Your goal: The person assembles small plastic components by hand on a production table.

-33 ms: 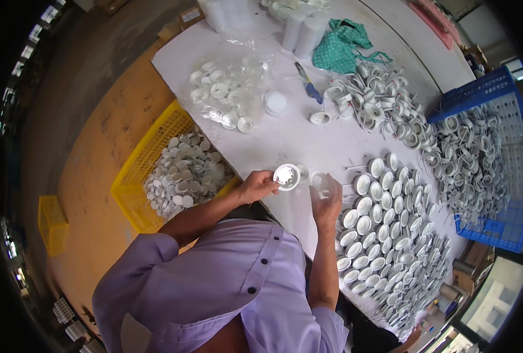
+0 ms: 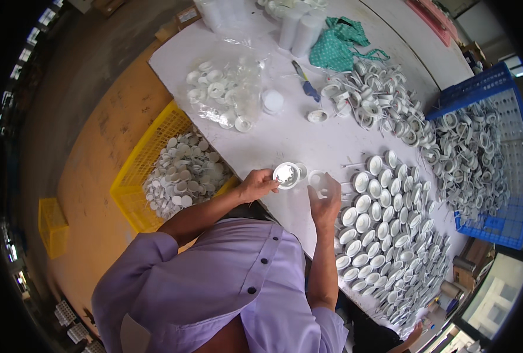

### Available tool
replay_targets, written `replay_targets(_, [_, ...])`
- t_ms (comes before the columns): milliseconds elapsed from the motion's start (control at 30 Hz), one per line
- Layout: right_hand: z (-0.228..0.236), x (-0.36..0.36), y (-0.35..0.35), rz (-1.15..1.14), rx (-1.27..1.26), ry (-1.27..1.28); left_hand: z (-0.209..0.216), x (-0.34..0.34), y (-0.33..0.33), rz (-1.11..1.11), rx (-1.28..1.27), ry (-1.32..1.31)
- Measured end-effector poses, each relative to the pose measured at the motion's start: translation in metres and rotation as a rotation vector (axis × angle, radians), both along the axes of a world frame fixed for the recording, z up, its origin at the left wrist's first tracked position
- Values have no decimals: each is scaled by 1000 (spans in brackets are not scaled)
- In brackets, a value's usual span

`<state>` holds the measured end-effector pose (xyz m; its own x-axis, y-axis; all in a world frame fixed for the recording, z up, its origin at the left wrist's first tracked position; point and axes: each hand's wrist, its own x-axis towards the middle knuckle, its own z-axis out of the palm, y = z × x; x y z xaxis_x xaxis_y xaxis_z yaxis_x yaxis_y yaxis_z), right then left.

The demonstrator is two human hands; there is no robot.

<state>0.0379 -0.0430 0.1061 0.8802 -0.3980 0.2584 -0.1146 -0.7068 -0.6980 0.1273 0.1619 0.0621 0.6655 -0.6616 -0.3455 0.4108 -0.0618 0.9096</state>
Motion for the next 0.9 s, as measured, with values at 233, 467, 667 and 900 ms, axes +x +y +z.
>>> replay_targets(233, [23,-16,-8,-61,-26,-58,2,3,-35,-10,44,148])
replay_targets(467, [29,-33,-12,-75,-64,-133,22,-3,-59,68,-73,242])
replay_targets(667, [27,-41,-9,-82,-24,-138,-2,-11,-64,-19,-18,334])
replay_targets(900, [25,-44,-14,-95,-58,-125,-12,-15,-72,67,-58,218])
